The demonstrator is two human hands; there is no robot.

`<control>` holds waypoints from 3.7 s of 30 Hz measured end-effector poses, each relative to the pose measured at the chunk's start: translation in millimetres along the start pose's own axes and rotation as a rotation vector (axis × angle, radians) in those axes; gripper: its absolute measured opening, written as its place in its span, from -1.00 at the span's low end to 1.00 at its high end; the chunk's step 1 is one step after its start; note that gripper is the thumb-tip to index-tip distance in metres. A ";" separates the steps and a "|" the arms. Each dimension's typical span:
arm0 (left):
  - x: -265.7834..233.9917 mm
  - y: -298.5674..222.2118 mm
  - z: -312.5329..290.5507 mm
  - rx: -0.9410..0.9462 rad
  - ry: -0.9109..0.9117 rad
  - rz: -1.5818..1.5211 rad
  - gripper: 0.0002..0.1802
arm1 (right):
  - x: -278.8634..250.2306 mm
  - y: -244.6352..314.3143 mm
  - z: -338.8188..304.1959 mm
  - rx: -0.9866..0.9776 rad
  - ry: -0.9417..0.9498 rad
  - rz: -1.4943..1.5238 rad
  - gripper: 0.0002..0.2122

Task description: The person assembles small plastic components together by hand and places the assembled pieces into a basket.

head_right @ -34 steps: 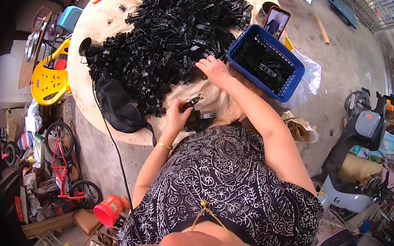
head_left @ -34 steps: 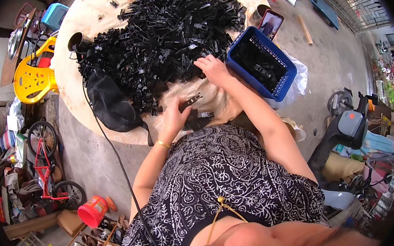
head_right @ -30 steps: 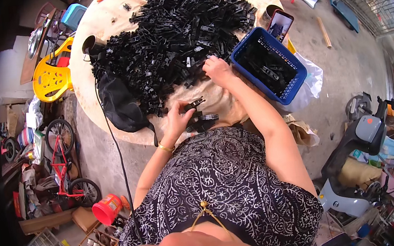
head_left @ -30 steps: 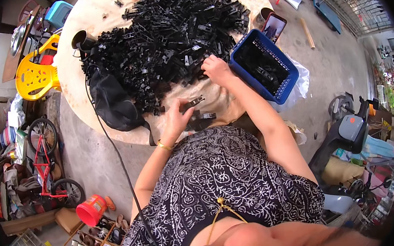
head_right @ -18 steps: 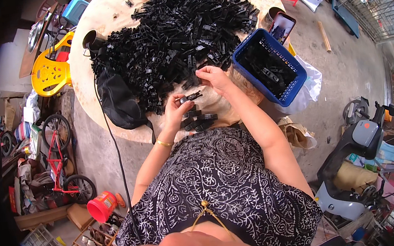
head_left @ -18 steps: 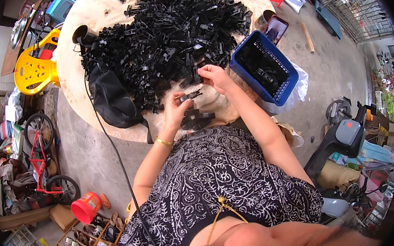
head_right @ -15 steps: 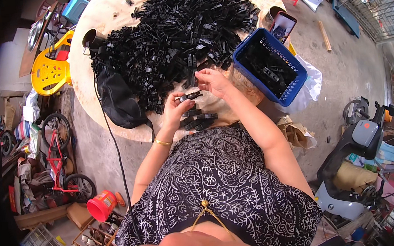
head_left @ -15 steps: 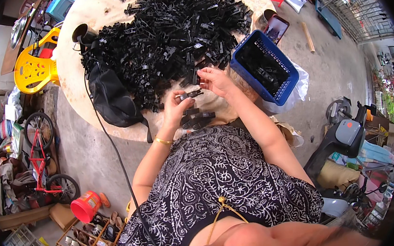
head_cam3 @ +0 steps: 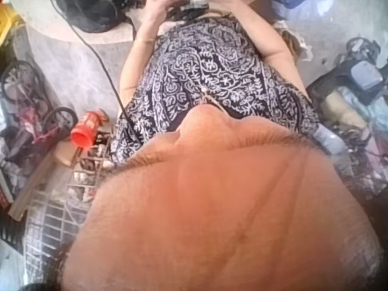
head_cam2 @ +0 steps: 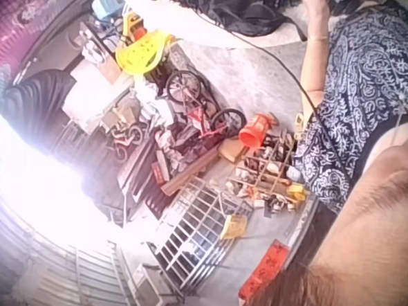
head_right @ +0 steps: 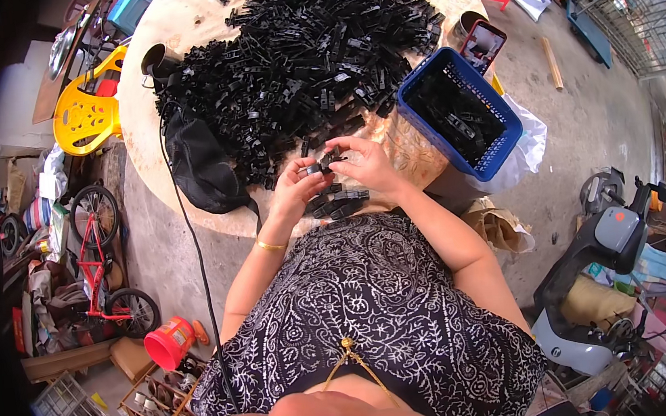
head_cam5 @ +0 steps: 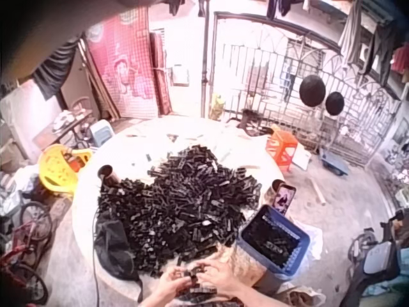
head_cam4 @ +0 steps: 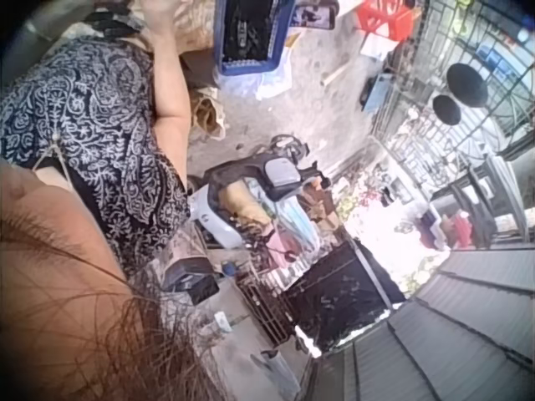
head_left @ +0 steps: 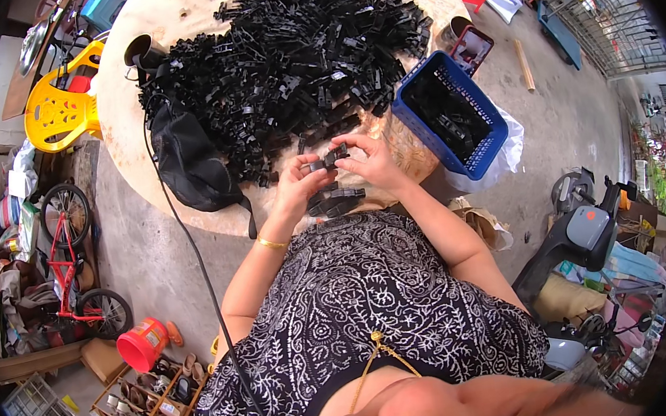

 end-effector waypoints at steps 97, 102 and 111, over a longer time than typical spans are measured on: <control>201.1 -13.4 114.9 0.320 0.341 0.605 -0.09 | -197.0 83.8 -38.0 0.068 -0.362 -1.236 -0.44; 106.9 -31.9 78.3 0.588 -0.054 0.812 -0.64 | -176.1 79.9 -44.2 -0.178 -0.650 -1.199 -0.66; 20.1 -84.0 42.4 0.935 -0.603 1.661 -0.60 | -38.6 40.4 62.8 -0.384 -0.189 -0.804 -0.84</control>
Point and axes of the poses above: each hand's wrist, its own z-axis towards the middle knuckle, its own x-axis out of the palm, y = z × x, the point moved 9 cm from there along z, towards the middle knuckle
